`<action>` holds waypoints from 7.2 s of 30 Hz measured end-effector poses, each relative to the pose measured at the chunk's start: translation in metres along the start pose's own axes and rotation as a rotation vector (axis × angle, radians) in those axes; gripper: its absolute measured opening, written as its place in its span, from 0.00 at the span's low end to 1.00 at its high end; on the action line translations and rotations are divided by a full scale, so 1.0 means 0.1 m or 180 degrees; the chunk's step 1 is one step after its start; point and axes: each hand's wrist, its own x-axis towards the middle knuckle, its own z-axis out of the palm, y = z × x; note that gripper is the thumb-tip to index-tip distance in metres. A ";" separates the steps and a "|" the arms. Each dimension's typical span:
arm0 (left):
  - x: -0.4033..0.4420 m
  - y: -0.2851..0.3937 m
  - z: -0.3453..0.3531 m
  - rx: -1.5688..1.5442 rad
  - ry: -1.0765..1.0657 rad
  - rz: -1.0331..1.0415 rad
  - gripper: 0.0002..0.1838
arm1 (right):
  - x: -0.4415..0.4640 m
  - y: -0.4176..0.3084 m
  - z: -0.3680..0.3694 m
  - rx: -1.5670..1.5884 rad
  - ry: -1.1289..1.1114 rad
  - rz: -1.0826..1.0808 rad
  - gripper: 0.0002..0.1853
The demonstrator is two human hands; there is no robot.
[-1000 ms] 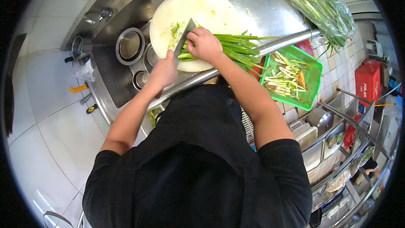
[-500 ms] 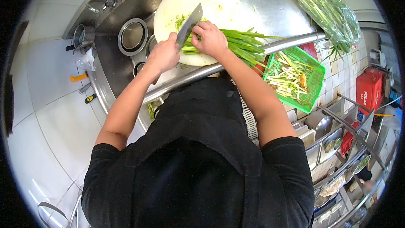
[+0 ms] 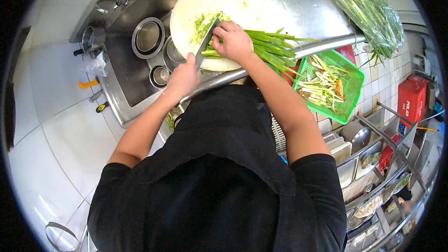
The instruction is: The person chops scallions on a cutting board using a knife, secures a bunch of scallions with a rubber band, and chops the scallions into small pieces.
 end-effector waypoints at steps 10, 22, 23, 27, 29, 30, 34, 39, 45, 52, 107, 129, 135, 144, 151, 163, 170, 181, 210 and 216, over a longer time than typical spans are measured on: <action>0.13 -0.10 0.09 -0.0124 0.0253 0.0269 0.16 | 0.00 0.01 -0.01 -0.0007 0.0048 -0.0094 0.05; -0.14 0.11 -0.35 -0.0076 0.0067 0.0205 0.21 | -0.04 0.04 0.02 -0.0050 0.0068 -0.0035 0.06; -0.01 0.16 -0.22 0.0002 0.0118 0.0239 0.20 | -0.05 0.03 0.03 -0.0040 0.0063 -0.0029 0.06; 0.11 0.20 -0.25 -0.0043 0.0037 0.0200 0.18 | -0.03 0.03 0.03 -0.0043 0.0079 -0.0035 0.06; -0.01 0.02 -0.04 -0.0013 0.0017 0.0157 0.17 | -0.04 0.01 0.02 -0.0042 0.0111 -0.0023 0.06; -0.02 -0.01 0.01 0.0004 0.0017 0.0143 0.17 | -0.02 0.01 0.02 -0.0050 0.0132 -0.0034 0.06; 0.26 0.05 -0.05 -0.0086 0.0147 0.0376 0.20 | -0.02 0.01 -0.01 -0.0065 0.0037 -0.0076 0.06; -0.09 -0.10 0.14 -0.0181 0.0040 0.0044 0.17 | -0.02 -0.01 -0.01 -0.0012 0.0109 -0.0041 0.06; 0.47 0.06 -0.21 -0.0102 0.0304 0.0502 0.17 | -0.03 0.05 0.00 -0.0022 0.0061 -0.0251 0.07; -0.17 0.20 -0.49 -0.0102 0.0245 0.0386 0.14 | -0.10 0.02 -0.09 -0.0151 0.0058 -0.0207 0.07; 0.08 -0.06 0.20 -0.0327 0.0392 0.0412 0.13 | -0.12 0.02 -0.09 0.0105 0.0285 -0.0079 0.09; 0.27 0.22 0.01 -0.0221 0.0155 0.0342 0.18 | -0.16 0.02 -0.04 0.0022 0.0395 -0.0056 0.07; -0.08 -0.03 0.26 -0.0236 0.0094 0.0119 0.15 | -0.14 0.03 -0.06 0.0105 0.0461 -0.0040 0.05; -0.02 0.31 -0.43 -0.0200 0.0204 0.0403 0.16 | -0.15 -0.01 -0.07 0.0167 0.0484 0.0049 0.06; 0.21 0.32 -0.06 -0.0134 0.0144 0.0340 0.17 | -0.16 0.03 -0.04 0.0071 0.0494 0.0017 0.05; 0.03 0.18 0.03 -0.0090 0.0078 0.0284 0.18 | -0.17 0.03 -0.06 0.0091 0.0390 0.0043 0.07; 0.38 0.17 0.07 -0.0254 0.0347 0.0490 0.14 | -0.14 0.03 -0.14 0.0176 0.0126 0.0013 0.07; -0.25 0.32 -0.42 -0.0125 0.0135 0.0406 0.14 | -0.20 0.07 -0.16 -0.0073 0.0153 -0.0146 0.07; 0.33 0.34 -0.41 -0.0157 0.0473 0.0564 0.15 | -0.20 0.08 -0.13 0.0018 0.0380 -0.0250 0.07; -0.14 0.35 -0.40 -0.0153 0.0372 0.0503 0.14 | -0.22 0.07 -0.13 0.0000 0.0337 -0.0142 0.05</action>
